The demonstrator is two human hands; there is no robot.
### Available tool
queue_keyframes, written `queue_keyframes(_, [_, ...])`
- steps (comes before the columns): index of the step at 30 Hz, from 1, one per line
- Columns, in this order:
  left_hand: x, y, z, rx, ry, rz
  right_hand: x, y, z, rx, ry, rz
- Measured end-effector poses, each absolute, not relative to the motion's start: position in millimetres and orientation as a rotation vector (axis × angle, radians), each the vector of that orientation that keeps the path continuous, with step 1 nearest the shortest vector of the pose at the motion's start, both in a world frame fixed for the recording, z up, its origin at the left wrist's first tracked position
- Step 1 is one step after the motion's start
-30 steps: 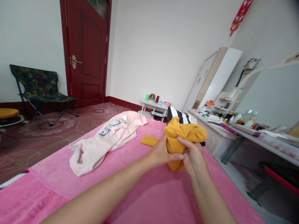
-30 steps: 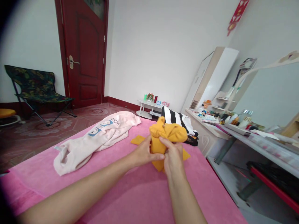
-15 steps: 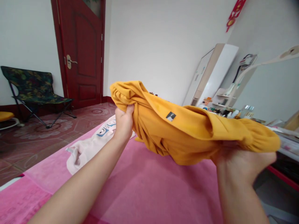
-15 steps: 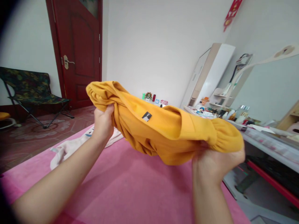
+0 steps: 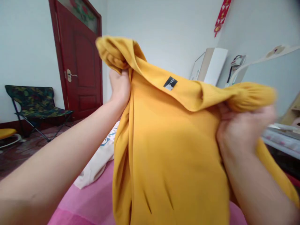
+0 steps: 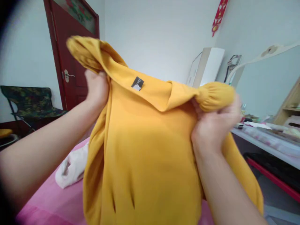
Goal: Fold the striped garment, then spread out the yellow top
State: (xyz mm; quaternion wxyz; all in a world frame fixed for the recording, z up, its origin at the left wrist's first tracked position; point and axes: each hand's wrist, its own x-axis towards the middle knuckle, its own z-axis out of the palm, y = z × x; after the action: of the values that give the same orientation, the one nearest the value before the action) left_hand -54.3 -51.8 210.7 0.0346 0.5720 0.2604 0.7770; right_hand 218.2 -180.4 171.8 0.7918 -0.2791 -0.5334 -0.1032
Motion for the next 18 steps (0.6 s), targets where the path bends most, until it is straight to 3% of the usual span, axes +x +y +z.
queue_keyframes(4, [-43.7, 15.5, 157.8, 2.056, 1.456, 1.570, 245.0, -128.5, 125.9, -1.140, -1.210, 0.036])
queue_keyframes(8, [-55.7, 12.8, 60.8, 2.197, 1.460, 1.322, 273.1, -137.4, 36.3, -1.506, -1.441, 0.087])
queue_keyframes(11, [-70.4, -17.3, 0.1, 2.519, 1.461, 0.841, 265.5, -176.5, -15.8, -1.598, -1.715, 0.116])
queue_keyframes(15, [-83.6, -67.1, -36.7, 2.543, 1.501, 0.313, 242.5, -218.1, -45.3, -1.746, -1.979, 0.316])
queue_keyframes(18, [-84.2, -93.3, -48.5, 2.547, 1.472, 0.216, 234.7, -227.2, -58.5, -1.772, -2.168, 0.388])
